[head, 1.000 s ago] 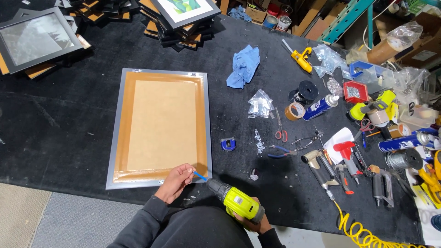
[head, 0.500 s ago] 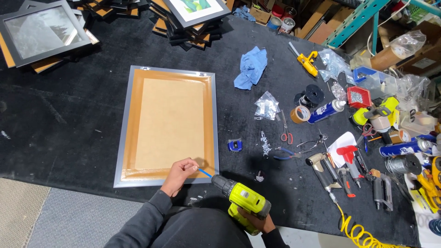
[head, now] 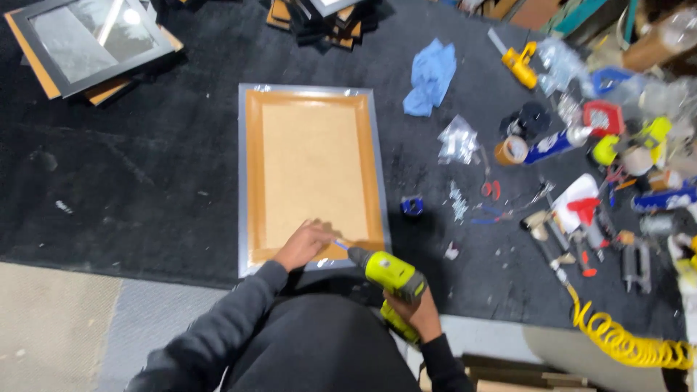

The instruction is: The person uses a cordless drill to attach metal hanging brackets to the back of a picture frame. They position each bracket, drive screws into the frame, and repeat the process for multiple brackets along the frame edges.

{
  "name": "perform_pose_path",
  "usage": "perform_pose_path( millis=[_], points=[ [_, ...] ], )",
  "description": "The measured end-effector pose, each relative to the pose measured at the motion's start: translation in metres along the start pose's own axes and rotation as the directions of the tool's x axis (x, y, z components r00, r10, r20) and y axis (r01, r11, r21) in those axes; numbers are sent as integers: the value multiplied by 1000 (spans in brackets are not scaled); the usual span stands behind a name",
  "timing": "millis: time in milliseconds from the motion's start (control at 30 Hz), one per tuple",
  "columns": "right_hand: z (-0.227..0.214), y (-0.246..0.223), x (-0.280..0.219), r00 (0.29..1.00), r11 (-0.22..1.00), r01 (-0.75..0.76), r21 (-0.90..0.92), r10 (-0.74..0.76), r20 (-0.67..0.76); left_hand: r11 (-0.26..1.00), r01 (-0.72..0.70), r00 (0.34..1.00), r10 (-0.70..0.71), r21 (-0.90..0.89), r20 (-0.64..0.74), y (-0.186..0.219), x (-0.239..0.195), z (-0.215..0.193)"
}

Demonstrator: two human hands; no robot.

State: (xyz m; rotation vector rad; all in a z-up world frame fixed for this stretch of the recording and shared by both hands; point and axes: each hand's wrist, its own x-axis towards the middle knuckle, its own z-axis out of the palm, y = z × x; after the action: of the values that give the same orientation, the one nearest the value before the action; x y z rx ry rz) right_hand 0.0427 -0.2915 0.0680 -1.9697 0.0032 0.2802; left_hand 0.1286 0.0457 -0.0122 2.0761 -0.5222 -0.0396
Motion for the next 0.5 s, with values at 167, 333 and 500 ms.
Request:
perform_pose_path(
  millis=[167, 333, 500],
  points=[
    [50, -88, -12, 984, 971, -172, -168, 161, -78, 980, -181, 980, 174, 81, 92, -46, -6, -4],
    [75, -150, -18, 934, 834, -356, -422, 327, -142, 956, -276, 943, 290, -104, 165, -106, -4, 29],
    [88, -171, -20, 888, 729, -448, -518, 429, -164, 984, -121, 916, 162, -132, 367, -117, -7, 51]
  ],
)
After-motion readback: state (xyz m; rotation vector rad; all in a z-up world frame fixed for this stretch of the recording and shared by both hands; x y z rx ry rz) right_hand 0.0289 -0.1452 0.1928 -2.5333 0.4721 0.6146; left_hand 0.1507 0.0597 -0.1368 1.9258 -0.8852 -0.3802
